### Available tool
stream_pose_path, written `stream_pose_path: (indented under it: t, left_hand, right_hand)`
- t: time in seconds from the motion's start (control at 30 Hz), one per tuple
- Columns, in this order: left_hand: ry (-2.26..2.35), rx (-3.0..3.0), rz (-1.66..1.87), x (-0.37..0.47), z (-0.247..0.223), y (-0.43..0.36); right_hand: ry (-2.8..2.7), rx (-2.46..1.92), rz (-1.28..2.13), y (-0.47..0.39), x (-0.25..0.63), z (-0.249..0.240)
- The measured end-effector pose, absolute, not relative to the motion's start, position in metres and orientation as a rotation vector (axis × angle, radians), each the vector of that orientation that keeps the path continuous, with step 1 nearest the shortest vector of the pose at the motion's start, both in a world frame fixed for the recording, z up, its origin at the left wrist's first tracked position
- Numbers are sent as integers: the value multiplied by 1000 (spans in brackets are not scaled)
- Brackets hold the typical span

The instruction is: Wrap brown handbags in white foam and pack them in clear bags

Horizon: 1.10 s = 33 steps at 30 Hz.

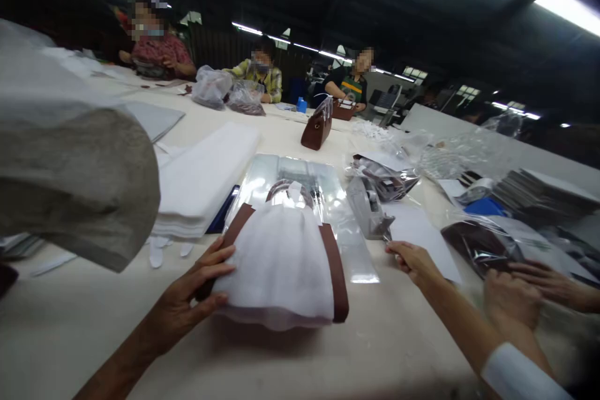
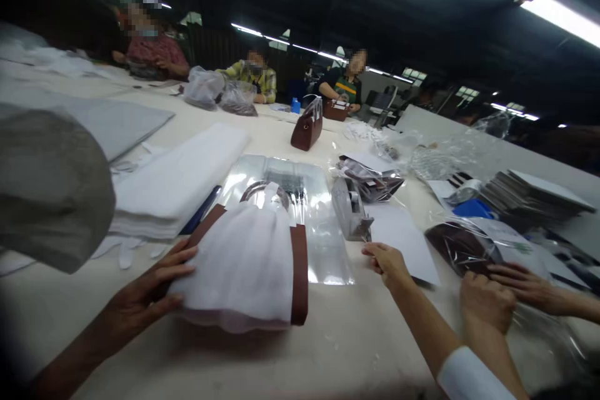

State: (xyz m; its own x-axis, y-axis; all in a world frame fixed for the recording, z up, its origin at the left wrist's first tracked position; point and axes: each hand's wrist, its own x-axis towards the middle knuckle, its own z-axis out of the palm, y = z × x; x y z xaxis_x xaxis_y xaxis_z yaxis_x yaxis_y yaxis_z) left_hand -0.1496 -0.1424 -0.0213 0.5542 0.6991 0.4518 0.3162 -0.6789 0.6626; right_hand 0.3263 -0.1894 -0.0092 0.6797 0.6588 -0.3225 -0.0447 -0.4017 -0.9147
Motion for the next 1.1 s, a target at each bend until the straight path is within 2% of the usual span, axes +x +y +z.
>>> stream_pose_path:
  t: [0.13, 0.33, 0.4, 0.7, 1.1]
  left_hand:
    - [844, 2313, 976, -149, -21, -141]
    - [882, 2405, 903, -150, -18, -139]
    - [878, 2397, 905, -150, -20, -138]
    - [876, 2279, 936, -149, -26, -139]
    - [851, 2370, 934, -149, -21, -138]
  right_hand:
    - [-538, -1739, 873, -183, 326, 15]
    - [-608, -1641, 831, -126, 340, 91]
    - [-597, -1669, 787, -119, 347, 95]
    - [-439, -1970, 829, -179, 350, -22]
    - [-494, -2084, 706, -160, 335, -48]
